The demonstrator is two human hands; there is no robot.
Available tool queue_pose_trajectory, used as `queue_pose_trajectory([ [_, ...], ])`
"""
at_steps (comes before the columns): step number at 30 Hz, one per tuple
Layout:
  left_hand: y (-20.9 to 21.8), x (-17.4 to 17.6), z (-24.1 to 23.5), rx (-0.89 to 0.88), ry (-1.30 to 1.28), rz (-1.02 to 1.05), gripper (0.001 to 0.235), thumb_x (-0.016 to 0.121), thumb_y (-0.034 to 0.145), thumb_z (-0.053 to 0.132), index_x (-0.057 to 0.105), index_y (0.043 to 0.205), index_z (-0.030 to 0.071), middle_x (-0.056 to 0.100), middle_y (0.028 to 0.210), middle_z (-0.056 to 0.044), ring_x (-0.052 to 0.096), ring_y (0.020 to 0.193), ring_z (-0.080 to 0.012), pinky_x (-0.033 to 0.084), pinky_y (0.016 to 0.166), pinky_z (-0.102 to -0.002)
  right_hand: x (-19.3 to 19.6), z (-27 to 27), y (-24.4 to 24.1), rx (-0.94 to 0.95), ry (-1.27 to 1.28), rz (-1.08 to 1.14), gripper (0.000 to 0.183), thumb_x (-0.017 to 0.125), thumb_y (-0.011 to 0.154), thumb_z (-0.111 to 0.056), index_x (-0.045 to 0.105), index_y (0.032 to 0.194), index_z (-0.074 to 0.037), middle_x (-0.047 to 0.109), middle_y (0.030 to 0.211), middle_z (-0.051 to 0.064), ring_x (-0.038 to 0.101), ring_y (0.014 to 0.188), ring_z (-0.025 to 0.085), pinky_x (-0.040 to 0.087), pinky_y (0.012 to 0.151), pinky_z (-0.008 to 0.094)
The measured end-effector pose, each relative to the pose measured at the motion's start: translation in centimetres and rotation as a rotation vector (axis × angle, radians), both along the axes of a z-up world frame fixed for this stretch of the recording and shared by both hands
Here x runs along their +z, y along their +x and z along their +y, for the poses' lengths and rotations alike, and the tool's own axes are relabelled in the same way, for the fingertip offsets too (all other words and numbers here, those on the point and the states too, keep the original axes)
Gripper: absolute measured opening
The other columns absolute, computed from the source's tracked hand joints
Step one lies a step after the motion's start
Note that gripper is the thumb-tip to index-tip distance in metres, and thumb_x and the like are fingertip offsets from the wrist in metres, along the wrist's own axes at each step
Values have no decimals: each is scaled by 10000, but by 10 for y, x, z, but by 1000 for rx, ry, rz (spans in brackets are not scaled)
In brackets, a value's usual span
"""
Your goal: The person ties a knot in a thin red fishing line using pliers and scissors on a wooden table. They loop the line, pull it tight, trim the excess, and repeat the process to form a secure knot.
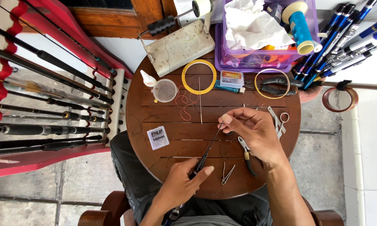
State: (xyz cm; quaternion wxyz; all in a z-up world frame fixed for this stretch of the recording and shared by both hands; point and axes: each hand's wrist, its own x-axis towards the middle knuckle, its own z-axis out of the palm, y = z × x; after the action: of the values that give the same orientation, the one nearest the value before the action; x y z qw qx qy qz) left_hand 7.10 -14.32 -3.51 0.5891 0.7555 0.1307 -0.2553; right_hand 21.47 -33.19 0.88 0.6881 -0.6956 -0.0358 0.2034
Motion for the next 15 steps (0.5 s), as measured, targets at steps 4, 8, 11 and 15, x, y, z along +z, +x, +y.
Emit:
queue_pose_trajectory([
  [4, -5, -4, -13, 103, -68, -77, 306, 741, 991, 391, 655, 862, 127, 588, 617, 47, 607, 443, -86, 453, 446, -249, -3, -6, 2, -9, -1, 13, 217, 714, 966, -148, 781, 1005, 54, 812, 943, 156, 755, 793, 210, 640, 746, 298],
  [8, 0, 3, -21, 208, -187, -98, 241, 721, 1007, 315, 724, 911, 94, 539, 612, 38, 490, 493, -89, 401, 480, -282, -4, -18, 5, 39, 62, -62, 172, 705, 971, -85, 761, 1050, 57, 809, 997, 186, 772, 798, 228, 673, 756, 310],
  [11, 9, 13, -29, 220, -161, -194, 228, 707, 1013, 309, 725, 915, 104, 512, 621, 68, 445, 528, -75, 371, 497, -272, 7, -18, 6, 25, 69, -123, 147, 705, 974, -56, 745, 1055, 59, 798, 1003, 187, 762, 799, 221, 678, 753, 301],
  [15, 11, 16, -31, 223, -51, -245, 263, 684, 1018, 355, 733, 920, 116, 480, 641, 82, 394, 566, -79, 353, 529, -283, 1, -20, 5, 49, 125, -118, 141, 694, 976, -26, 738, 1086, 50, 798, 1059, 195, 760, 827, 212, 675, 766, 292],
])
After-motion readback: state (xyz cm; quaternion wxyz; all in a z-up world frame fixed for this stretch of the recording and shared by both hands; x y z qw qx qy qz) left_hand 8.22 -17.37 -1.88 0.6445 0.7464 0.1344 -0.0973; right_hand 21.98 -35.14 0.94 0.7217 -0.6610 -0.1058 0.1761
